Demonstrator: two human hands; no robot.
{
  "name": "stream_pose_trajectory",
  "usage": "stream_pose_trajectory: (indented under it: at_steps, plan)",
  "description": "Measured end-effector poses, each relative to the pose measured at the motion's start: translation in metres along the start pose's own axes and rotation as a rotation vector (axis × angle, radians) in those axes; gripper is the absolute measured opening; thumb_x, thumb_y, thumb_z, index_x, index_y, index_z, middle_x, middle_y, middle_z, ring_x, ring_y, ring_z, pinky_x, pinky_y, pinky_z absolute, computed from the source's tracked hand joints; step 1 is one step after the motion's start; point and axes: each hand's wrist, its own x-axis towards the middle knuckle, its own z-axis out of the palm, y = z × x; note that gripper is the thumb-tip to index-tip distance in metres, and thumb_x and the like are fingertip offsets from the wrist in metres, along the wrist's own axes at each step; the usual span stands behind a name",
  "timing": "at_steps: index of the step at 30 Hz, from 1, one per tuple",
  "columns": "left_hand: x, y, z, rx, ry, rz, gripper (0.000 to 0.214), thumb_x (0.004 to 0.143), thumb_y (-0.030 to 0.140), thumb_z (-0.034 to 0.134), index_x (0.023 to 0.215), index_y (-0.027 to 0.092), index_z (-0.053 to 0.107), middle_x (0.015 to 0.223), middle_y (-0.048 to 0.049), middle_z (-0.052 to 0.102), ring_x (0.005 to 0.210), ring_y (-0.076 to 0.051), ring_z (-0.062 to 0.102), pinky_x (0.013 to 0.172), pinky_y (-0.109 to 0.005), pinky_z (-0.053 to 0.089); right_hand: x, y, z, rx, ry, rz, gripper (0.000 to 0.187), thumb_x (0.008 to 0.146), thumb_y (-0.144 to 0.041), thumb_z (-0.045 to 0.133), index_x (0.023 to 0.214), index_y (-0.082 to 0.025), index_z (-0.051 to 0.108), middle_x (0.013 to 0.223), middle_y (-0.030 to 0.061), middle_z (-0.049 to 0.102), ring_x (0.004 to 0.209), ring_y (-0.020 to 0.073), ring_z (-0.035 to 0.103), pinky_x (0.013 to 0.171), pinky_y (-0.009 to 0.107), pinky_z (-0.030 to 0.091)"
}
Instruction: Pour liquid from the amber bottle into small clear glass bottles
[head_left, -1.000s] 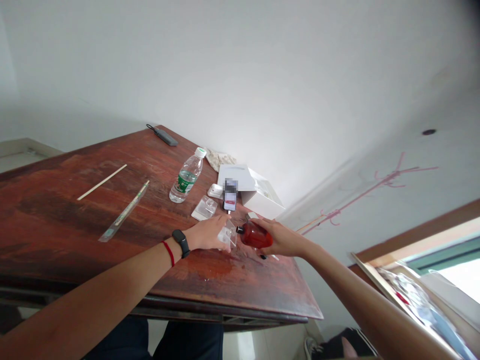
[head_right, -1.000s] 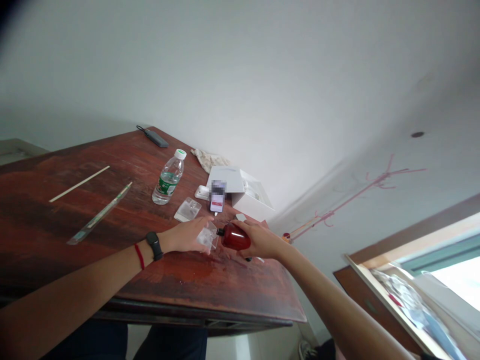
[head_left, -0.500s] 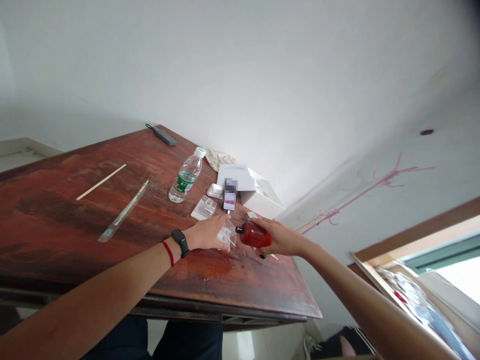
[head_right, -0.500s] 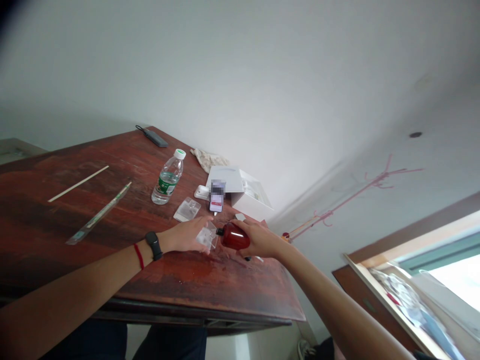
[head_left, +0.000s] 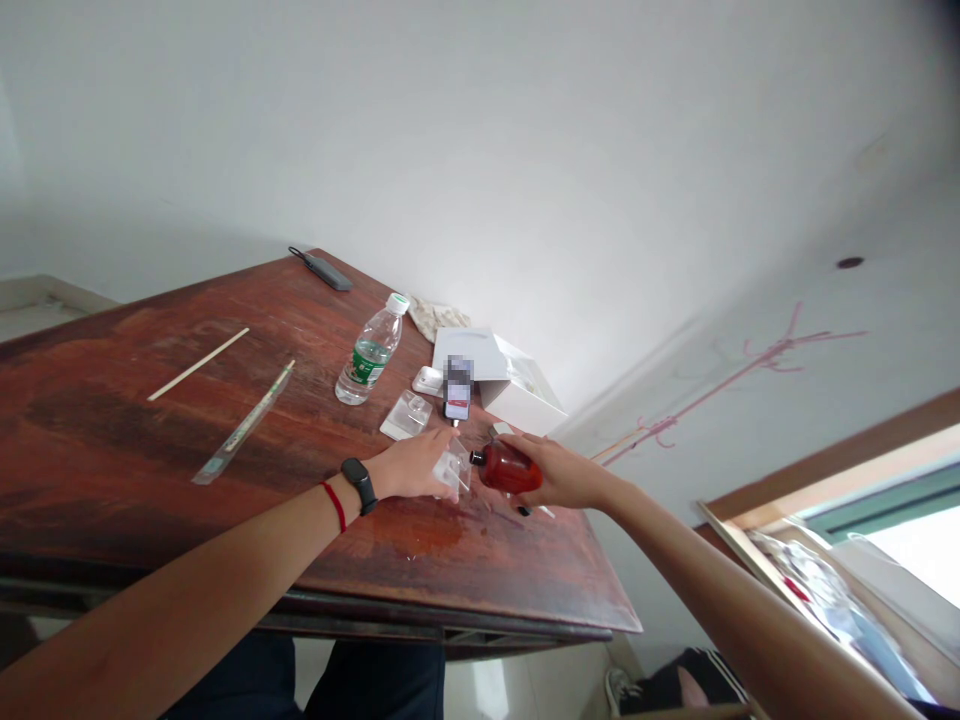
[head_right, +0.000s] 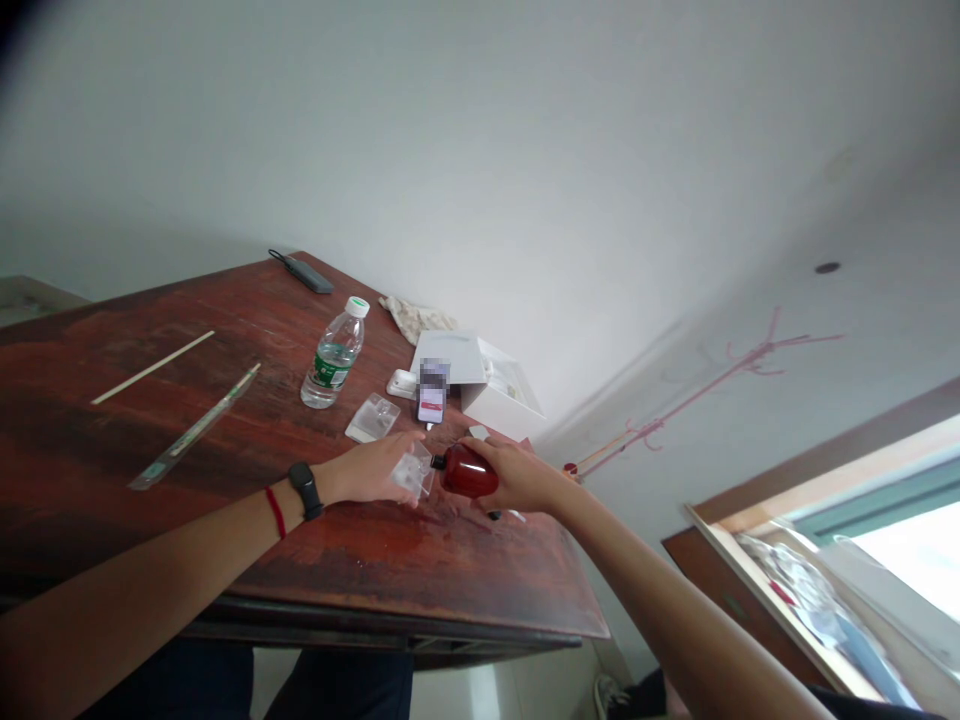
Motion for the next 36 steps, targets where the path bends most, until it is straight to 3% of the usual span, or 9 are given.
stream_pose_trajectory:
  at_steps: [13,27,36]
  plan:
    - [0.000,0.002,-0.001,0.007,-0.012,-0.015,0.103,0.068,0.040,0.096,0.154,0.022,0.042,0.144,-0.0209,0.062,0.132,-0.045,0.062,0.109,-0.054,0.050,0.000,-0.001,-0.001,-0.025,-0.006,0.012,0.098,0.071,-0.043,0.088,0.158,-0.030,0.045,0.141,0.0143,0.065,0.121,0.0381,0.066,0.104,0.051,0.050]
    - [-0.001,0.009,-0.006,0.031,-0.038,-0.053,0.106,0.070,0.043,0.095,0.156,0.013,0.042,0.141,-0.0239,0.063,0.130,-0.043,0.063,0.111,-0.052,0.049,0.001,-0.004,-0.006,-0.023,-0.029,-0.002,0.096,0.070,-0.038,0.088,0.157,-0.033,0.047,0.140,0.0131,0.066,0.118,0.0373,0.067,0.101,0.049,0.052]
    - [-0.001,0.011,-0.007,0.034,-0.036,-0.050,0.100,0.070,0.041,0.095,0.154,0.017,0.045,0.149,-0.0220,0.060,0.137,-0.042,0.059,0.116,-0.052,0.047,0.001,-0.005,-0.007,-0.033,-0.029,-0.003,0.095,0.071,-0.037,0.087,0.156,-0.031,0.047,0.137,0.0137,0.066,0.115,0.0361,0.068,0.099,0.047,0.052]
